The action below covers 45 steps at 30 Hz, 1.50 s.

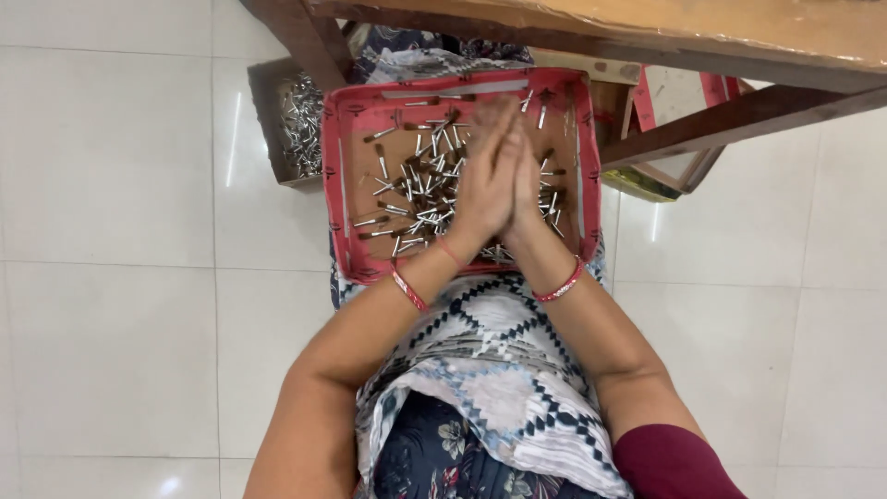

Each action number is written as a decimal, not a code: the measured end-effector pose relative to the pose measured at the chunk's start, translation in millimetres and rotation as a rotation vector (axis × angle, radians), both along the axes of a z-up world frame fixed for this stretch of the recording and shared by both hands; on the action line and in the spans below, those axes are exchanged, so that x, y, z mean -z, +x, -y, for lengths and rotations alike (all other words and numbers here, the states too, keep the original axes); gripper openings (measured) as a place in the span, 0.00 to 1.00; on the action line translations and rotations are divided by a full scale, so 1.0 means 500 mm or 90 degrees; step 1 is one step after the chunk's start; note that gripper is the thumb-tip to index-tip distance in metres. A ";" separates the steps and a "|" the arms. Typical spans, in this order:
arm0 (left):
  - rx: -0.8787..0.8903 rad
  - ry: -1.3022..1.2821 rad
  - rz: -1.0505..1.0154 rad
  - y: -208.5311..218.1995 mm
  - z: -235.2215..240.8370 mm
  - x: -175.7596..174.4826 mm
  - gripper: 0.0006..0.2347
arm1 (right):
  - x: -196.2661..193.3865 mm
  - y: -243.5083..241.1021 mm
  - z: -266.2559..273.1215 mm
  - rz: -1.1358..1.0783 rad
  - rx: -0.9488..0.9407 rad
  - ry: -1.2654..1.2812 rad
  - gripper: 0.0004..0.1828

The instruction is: The person sits on the floor and sorts small metal pins from a red tray. They gather the pins into bundles, rub them between their palms, and place the bundles on a wooden table. The person also handles a small bundle of colorful rubber bands on the table.

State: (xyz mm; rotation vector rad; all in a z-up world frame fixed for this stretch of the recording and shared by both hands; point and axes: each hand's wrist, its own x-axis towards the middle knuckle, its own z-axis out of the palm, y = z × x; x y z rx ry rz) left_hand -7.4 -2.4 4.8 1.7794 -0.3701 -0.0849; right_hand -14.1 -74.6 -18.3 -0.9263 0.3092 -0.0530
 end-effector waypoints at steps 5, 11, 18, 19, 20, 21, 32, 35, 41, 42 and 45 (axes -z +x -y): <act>-0.068 0.058 0.039 0.030 -0.008 0.002 0.21 | 0.059 0.025 0.004 0.033 -0.022 0.141 0.31; -0.049 0.065 0.049 0.045 -0.010 0.020 0.22 | -0.013 -0.013 -0.028 -0.126 0.035 0.156 0.31; -0.058 0.174 0.130 0.050 -0.016 0.016 0.21 | 0.008 -0.005 -0.018 -0.009 -0.029 0.209 0.34; -0.060 0.173 0.136 0.037 -0.010 -0.003 0.21 | 0.020 -0.012 -0.018 -0.002 -0.030 0.207 0.34; -0.047 0.230 0.196 0.027 -0.011 -0.022 0.21 | 0.033 -0.017 -0.025 0.157 -0.073 0.364 0.35; -0.033 0.288 0.256 0.016 -0.010 -0.038 0.21 | 0.047 -0.022 -0.031 0.319 -0.117 0.518 0.35; -0.005 -0.158 0.003 0.013 -0.011 -0.165 0.16 | 0.015 -0.029 0.006 0.110 0.047 0.697 0.29; 0.001 -0.405 -0.040 0.001 -0.039 -0.180 0.13 | -0.057 -0.026 -0.003 0.129 0.048 0.745 0.27; -0.105 -0.084 0.179 -0.058 -0.125 -0.148 0.08 | -0.077 -0.017 0.005 0.155 0.051 0.725 0.23; -0.077 -0.034 0.144 -0.071 -0.135 -0.140 0.08 | -0.077 -0.018 0.003 0.162 0.044 0.712 0.23; -0.051 0.031 0.160 -0.078 -0.136 -0.146 0.10 | -0.040 -0.012 -0.002 0.177 0.001 0.705 0.22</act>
